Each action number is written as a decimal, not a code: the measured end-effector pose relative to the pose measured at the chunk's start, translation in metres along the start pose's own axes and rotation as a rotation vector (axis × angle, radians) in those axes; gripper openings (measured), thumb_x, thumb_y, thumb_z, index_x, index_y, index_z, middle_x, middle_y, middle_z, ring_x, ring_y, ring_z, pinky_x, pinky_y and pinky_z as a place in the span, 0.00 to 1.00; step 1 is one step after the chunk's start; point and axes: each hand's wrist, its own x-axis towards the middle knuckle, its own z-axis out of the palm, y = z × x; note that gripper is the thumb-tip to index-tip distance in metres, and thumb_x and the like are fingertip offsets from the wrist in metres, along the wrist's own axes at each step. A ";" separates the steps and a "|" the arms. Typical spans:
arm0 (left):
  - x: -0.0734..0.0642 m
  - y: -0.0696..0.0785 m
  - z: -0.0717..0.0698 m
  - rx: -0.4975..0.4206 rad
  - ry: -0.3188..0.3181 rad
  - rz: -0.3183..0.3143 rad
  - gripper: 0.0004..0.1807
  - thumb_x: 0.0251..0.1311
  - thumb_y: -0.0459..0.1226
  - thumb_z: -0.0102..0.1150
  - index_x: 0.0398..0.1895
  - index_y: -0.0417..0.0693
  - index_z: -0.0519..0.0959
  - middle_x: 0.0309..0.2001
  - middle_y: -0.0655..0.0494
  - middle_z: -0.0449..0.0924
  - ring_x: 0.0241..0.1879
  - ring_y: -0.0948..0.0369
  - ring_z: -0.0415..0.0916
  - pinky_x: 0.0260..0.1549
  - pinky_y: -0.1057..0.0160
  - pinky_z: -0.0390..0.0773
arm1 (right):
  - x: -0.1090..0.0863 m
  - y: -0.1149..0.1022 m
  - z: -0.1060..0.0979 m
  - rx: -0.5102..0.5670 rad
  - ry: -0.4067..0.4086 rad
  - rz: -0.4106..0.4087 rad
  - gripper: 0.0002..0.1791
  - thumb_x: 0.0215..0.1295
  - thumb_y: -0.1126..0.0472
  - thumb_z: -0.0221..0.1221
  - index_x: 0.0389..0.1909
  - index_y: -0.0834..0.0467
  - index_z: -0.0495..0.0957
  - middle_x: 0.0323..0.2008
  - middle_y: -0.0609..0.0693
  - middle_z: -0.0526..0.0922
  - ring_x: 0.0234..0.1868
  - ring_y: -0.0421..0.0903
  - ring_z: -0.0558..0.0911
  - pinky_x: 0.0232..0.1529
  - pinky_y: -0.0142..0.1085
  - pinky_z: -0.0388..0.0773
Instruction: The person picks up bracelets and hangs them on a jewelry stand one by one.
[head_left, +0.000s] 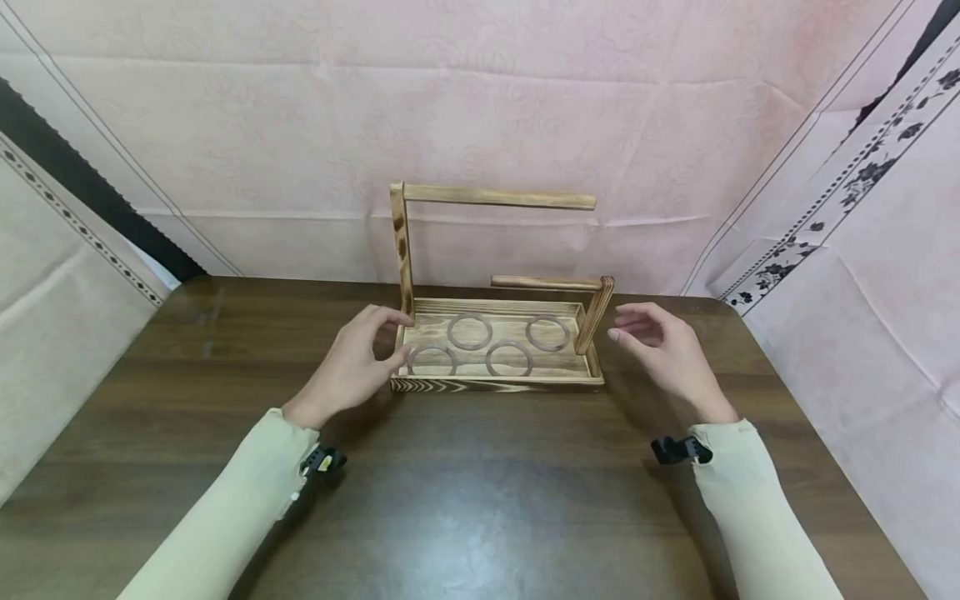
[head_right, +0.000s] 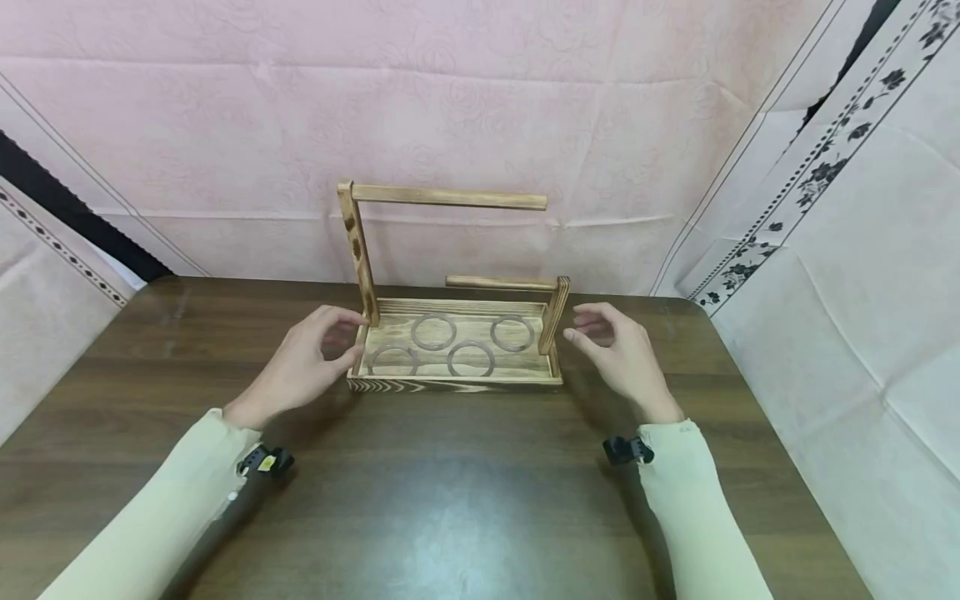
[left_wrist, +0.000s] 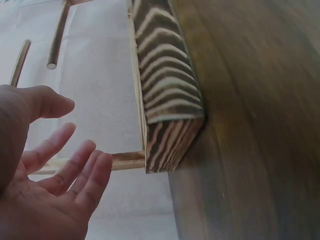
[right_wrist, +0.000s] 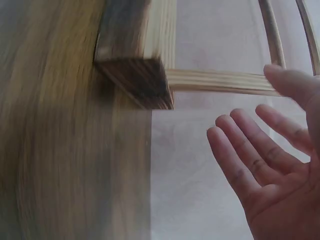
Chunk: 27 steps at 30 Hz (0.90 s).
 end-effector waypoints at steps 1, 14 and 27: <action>0.002 0.000 0.000 -0.017 -0.003 -0.009 0.20 0.65 0.33 0.64 0.59 0.41 0.76 0.57 0.43 0.77 0.54 0.45 0.79 0.55 0.46 0.83 | 0.001 0.000 0.001 0.017 0.006 0.011 0.21 0.70 0.54 0.65 0.60 0.58 0.78 0.52 0.58 0.86 0.47 0.31 0.81 0.51 0.19 0.81; 0.017 0.007 0.008 -0.095 -0.069 -0.009 0.21 0.64 0.30 0.65 0.60 0.39 0.76 0.58 0.45 0.78 0.60 0.46 0.77 0.60 0.48 0.83 | 0.015 -0.001 0.013 0.168 -0.018 0.094 0.28 0.72 0.57 0.63 0.69 0.62 0.70 0.62 0.61 0.80 0.65 0.58 0.79 0.71 0.47 0.74; 0.035 0.022 0.019 -0.056 -0.187 -0.002 0.21 0.66 0.35 0.65 0.61 0.42 0.76 0.62 0.46 0.77 0.65 0.43 0.73 0.66 0.46 0.78 | 0.028 -0.006 0.022 0.268 -0.011 0.113 0.23 0.75 0.62 0.58 0.66 0.67 0.70 0.59 0.67 0.80 0.56 0.50 0.84 0.60 0.36 0.84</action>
